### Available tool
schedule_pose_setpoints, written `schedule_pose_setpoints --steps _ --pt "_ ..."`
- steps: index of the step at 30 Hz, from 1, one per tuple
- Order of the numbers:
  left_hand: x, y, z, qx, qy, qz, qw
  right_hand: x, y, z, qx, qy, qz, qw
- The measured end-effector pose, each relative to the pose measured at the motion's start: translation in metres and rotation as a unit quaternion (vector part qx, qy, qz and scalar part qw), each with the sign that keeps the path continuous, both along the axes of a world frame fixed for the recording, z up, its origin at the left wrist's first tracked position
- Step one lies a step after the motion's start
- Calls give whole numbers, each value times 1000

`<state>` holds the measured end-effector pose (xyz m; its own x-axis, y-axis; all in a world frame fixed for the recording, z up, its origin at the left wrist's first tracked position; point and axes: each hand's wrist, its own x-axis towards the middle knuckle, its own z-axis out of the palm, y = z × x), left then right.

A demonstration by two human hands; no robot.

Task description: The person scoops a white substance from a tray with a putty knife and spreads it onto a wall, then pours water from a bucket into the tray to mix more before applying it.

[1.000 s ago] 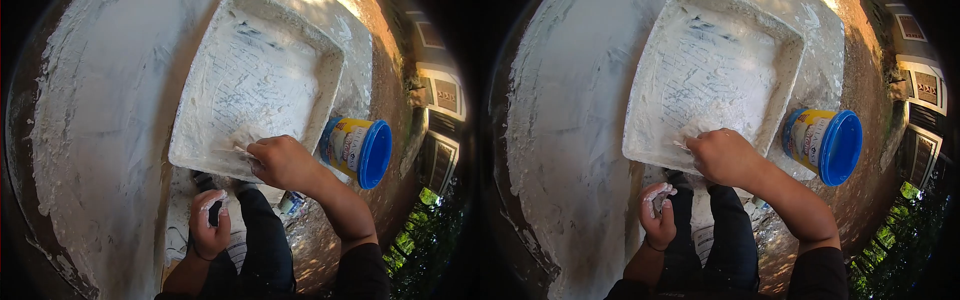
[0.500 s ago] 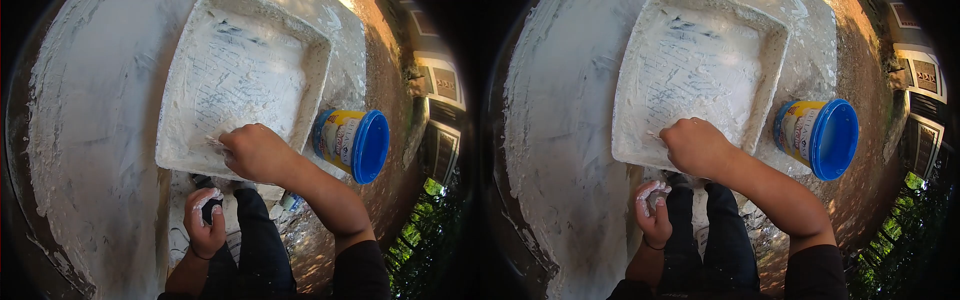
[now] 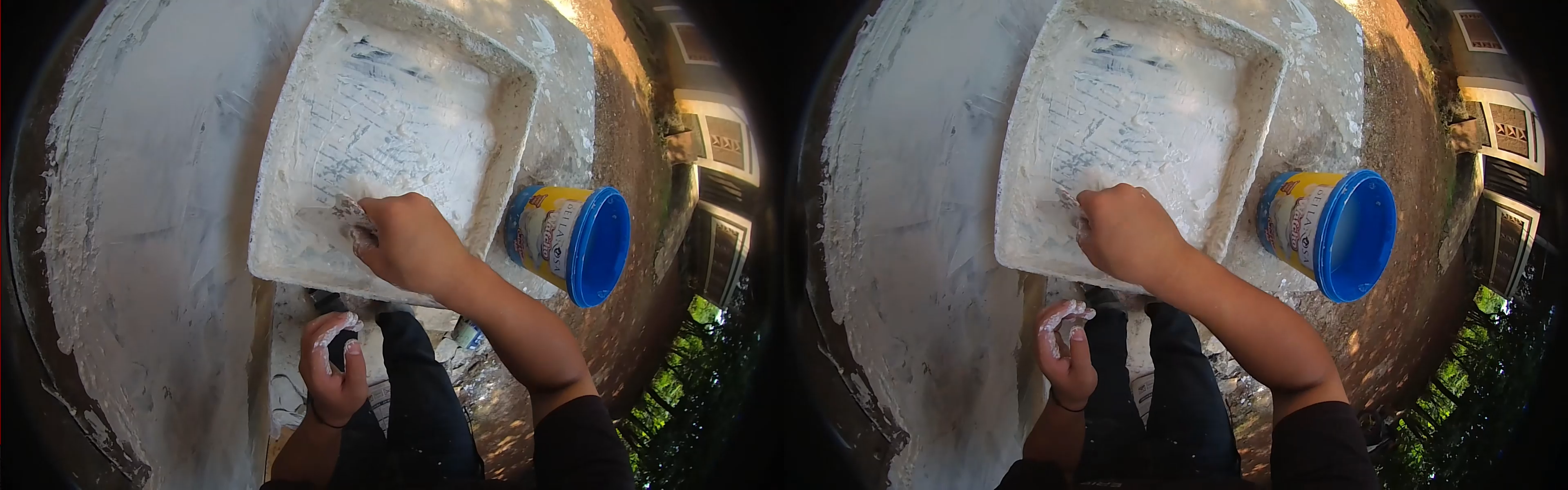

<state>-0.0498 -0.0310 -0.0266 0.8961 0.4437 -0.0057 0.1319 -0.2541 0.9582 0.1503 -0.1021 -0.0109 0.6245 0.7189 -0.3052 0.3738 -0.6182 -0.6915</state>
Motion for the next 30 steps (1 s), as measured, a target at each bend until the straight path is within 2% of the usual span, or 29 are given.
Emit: schedule_pose_setpoints --steps 2,4,5,7,11,13,14,16,21,26,30 --pt "-1 2 -1 -1 -5 2 1000 12 -18 -2 -37 5 -59 998" --pt "-4 2 -1 -1 1 -1 1000 18 -37 4 -29 -85 -91 992" --pt "-3 1 -1 -2 -1 4 1000 24 -44 11 -29 -87 -86 992" --pt "-1 -1 2 -29 -2 40 999 35 -49 33 -82 2 -115 990" --pt "0 2 3 -9 -7 26 1000 63 -44 48 -39 17 -154 987" --pt "0 1 3 -21 -14 34 999 81 -31 42 -1 -190 -32 981" --pt "0 1 3 -19 -14 34 999 86 -23 35 1 -190 -32 981" --pt "1 2 4 -17 -16 46 999 86 -1 16 -26 -300 50 952" --pt "9 2 5 -12 -19 55 998 36 14 4 4 -241 194 951" --pt "13 1 8 -8 -25 57 998 3 -29 4 35 -282 369 885" --pt "12 0 9 -16 -30 53 998 23 -60 25 29 -280 411 867"
